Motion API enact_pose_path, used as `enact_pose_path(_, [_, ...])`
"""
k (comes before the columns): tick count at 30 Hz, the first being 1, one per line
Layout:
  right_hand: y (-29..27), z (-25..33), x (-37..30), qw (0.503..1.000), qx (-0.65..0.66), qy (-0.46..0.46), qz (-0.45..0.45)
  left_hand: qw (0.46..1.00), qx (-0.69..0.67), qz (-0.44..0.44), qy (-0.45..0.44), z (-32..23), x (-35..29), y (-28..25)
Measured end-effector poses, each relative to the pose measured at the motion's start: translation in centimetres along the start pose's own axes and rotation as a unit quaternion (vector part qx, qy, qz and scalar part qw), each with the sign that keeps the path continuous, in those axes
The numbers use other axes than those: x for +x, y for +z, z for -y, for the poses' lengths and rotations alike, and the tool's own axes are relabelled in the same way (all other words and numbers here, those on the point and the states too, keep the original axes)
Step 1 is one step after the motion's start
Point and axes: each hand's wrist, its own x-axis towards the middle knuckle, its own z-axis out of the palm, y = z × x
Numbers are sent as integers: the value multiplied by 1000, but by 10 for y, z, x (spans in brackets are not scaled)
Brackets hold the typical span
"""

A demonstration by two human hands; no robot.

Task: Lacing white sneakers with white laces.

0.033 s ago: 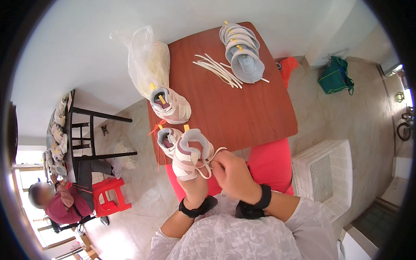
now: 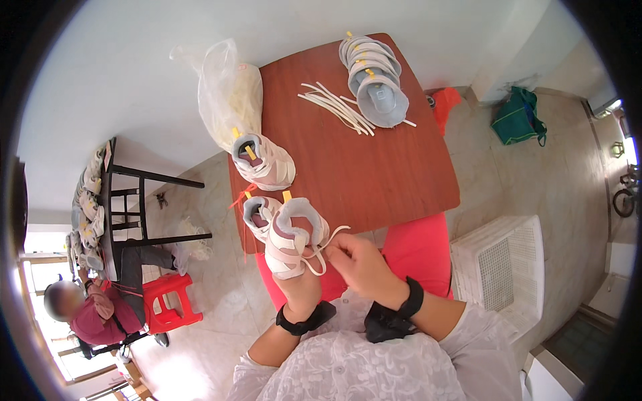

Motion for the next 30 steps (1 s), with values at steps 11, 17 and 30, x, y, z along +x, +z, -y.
enact_pose_path(11, [5,-8,0,968,143,185,88,999,22,-15,-22,4,1,1])
enact_pose_path(17, [14,-5,-5,969,-213,-121,-8,999,30,9,-42,15,0,-2])
enact_pose_path(30, [17,-21,-6,959,-245,-145,5,994,88,46,-44,16,3,-4])
